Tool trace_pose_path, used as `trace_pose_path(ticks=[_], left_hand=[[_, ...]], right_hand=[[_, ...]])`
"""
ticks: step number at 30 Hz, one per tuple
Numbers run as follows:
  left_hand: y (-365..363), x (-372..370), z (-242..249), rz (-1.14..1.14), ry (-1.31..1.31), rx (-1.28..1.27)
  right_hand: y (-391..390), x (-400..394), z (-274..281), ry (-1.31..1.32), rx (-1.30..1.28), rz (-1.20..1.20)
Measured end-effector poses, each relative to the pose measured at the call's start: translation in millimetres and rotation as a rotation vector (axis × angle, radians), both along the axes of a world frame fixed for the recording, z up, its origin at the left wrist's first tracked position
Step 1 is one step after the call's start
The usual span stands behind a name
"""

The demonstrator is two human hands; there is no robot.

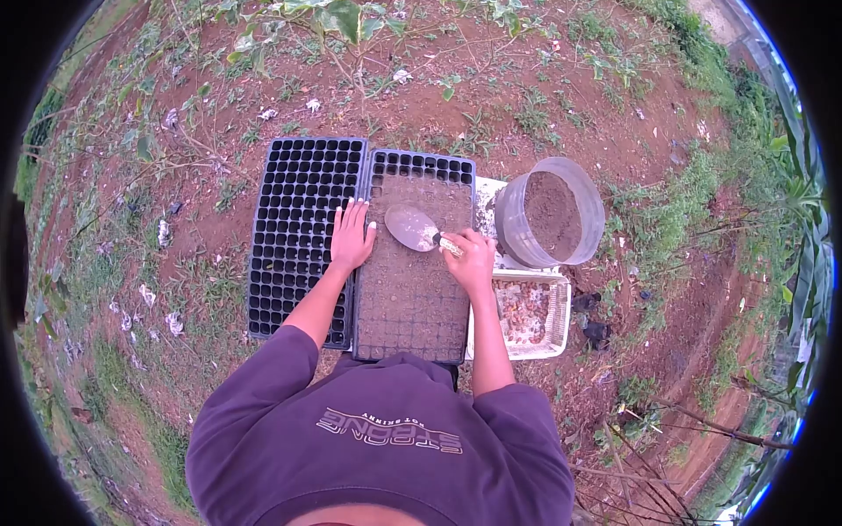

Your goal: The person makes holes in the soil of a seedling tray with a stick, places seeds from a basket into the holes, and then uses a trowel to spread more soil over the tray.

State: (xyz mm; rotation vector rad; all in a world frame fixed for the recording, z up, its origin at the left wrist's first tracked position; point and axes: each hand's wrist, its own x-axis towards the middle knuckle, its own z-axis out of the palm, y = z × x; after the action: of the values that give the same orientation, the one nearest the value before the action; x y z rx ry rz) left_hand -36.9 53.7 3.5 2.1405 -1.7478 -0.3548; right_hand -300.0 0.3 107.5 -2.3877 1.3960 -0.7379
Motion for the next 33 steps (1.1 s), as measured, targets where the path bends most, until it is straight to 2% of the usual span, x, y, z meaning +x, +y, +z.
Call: trace_pose_path(ticks=[15, 20, 24, 30, 33], left_hand=[[2.3, 1.0, -2.1, -0.012, 0.001, -0.016], [4.5, 2.9, 0.6, -0.021, 0.085, -0.067], [9.5, -0.3, 0.4, -0.045, 0.110, -0.100], [11.8, -28.4, 12.5, 0.028, 0.217, -0.254], [15.0, -57.8, 26.4, 0.043, 0.294, -0.295]], right_hand=[[-11.3, 51.0, -3.1, 0.010, -0.044, 0.030], [-8.0, 48.7, 13.3, 0.092, -0.247, 0.042], [0.5, 36.7, 19.3, 0.078, -0.255, -0.009], [19.8, 5.8, 20.7, -0.190, -0.109, -0.167], [27.5, -11.1, 18.2, -0.239, -0.085, -0.217]])
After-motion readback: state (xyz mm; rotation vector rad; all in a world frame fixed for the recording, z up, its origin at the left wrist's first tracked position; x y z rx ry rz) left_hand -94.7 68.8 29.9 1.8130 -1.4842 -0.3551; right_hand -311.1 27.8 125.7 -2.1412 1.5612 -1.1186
